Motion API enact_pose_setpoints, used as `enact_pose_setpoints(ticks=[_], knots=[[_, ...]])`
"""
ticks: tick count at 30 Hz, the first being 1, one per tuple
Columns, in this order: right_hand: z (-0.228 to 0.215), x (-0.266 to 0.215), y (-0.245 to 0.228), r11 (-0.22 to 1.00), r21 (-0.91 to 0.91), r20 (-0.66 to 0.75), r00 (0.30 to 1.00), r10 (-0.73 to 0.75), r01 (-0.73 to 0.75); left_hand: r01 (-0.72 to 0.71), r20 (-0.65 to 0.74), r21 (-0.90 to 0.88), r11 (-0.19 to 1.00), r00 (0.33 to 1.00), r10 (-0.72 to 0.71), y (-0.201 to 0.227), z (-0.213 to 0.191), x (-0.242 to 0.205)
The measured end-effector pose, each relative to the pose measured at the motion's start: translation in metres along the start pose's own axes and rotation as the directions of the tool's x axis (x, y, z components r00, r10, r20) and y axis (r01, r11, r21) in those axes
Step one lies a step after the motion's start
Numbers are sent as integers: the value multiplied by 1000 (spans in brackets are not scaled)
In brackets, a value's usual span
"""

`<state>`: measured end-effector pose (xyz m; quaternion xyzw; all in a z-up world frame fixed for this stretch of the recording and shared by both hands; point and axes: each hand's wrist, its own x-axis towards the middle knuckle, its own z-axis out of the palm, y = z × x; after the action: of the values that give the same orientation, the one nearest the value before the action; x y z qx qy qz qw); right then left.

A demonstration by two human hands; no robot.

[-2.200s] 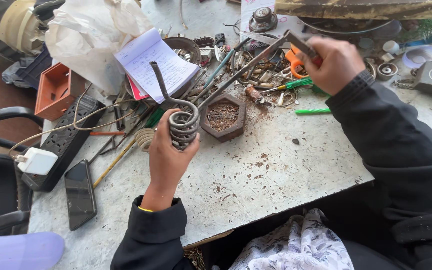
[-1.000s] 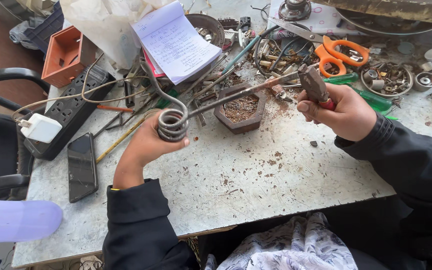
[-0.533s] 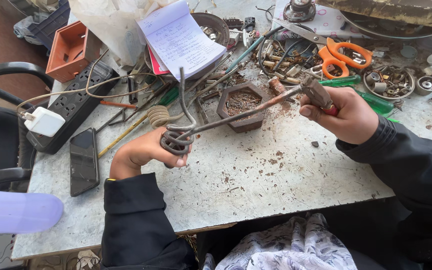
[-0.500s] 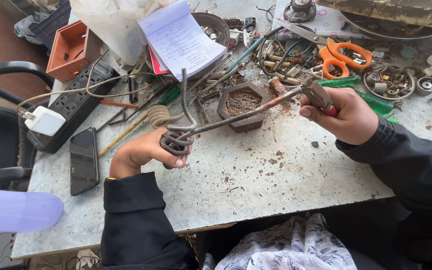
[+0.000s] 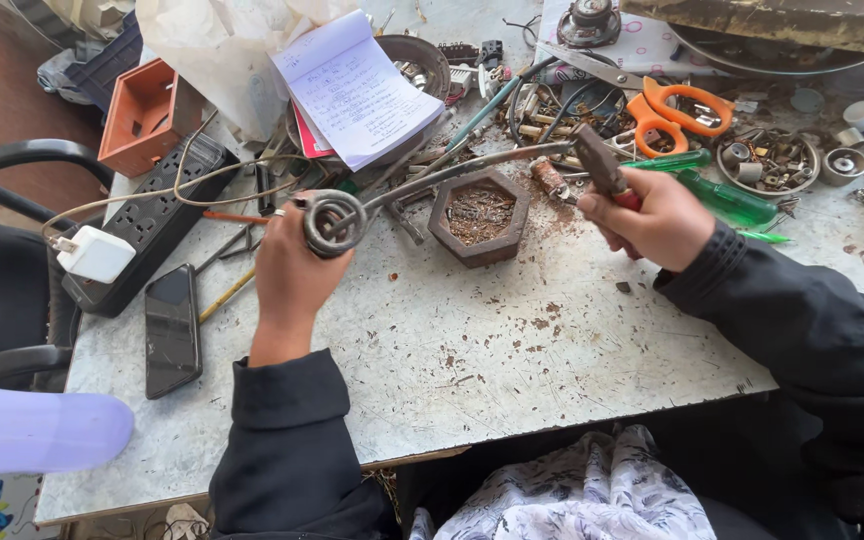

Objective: The person repairs a coiled metal heating element by stripping its end, inserting a small metal connector, and crimping it with pliers. They then repeatedly bend and straighten the coil using pliers to adjust its shape.

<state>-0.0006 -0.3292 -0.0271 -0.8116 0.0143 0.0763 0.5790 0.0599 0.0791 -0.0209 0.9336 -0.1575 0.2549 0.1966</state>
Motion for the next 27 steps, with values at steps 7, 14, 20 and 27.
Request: enact_pose_setpoints(ticks=[7, 14, 20, 27], knots=[[-7, -4, -1, 994, 20, -34, 993, -111, 112, -120, -52, -94, 988, 992, 116, 8, 13, -4], [5, -15, -8, 984, 24, 192, 965, -180, 179, -117, -10, -306, 945, 993, 119, 2, 8, 4], [9, -34, -11, 764, -224, 150, 796, -587, 606, -154, -18, -452, 879, 986, 164, 11, 9, 2], [2, -37, -6, 842, -78, 32, 845, -534, 534, -98, -55, -626, 774, 995, 82, 7, 14, 1]])
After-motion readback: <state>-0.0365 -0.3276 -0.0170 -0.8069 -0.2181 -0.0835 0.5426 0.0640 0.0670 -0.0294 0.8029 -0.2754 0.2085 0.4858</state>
